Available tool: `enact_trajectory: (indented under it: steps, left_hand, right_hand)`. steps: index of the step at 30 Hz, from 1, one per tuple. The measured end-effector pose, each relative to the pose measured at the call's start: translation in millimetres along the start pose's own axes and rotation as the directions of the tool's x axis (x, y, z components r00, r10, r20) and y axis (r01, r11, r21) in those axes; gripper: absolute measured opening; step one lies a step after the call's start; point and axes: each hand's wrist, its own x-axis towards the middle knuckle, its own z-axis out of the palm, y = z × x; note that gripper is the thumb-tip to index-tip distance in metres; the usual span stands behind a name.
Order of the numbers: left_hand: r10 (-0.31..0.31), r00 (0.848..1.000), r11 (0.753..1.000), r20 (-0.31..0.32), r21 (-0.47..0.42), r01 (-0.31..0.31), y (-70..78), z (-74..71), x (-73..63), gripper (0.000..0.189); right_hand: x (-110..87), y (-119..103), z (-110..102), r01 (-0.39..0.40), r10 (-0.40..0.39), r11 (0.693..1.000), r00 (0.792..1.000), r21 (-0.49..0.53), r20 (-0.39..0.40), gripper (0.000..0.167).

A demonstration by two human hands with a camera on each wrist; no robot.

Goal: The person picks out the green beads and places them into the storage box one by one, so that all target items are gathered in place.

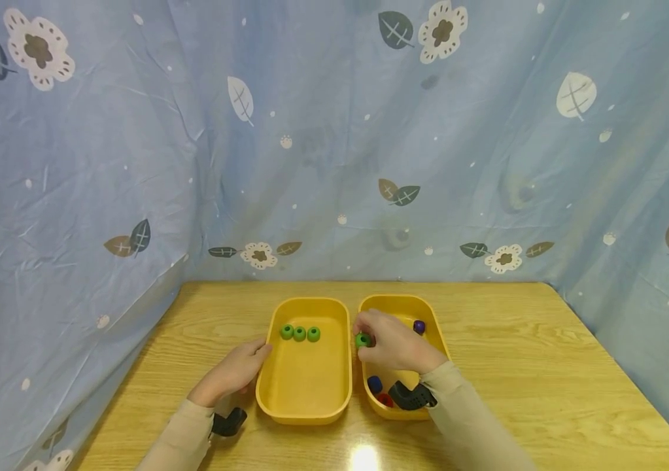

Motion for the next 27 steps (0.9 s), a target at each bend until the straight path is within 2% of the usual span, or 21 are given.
enact_trajectory:
  steps: [10, 18, 27]
  left_hand:
    - [0.009, 1.0, 1.0, 0.001, 0.003, -0.009, 1.6, -0.9, -0.5, 0.052]
    - [0.006, 1.0, 1.0, 0.002, -0.001, -0.006, 1.5, -1.3, 1.7, 0.051]
    - [-0.006, 1.0, 1.0, -0.005, 0.01, 0.006, 3.6, -0.7, 0.1, 0.051]
  right_hand:
    - [24.6, -6, -2, 0.035, -0.033, 0.998, 0.999, -0.044, 0.032, 0.016]
    - [51.8, -18, 6, 0.001, 0.005, 0.996, 0.997, -0.085, 0.075, 0.019]
    - [79.0, -20, 27, -0.037, 0.073, 0.974, 0.985, -0.221, 0.154, 0.026]
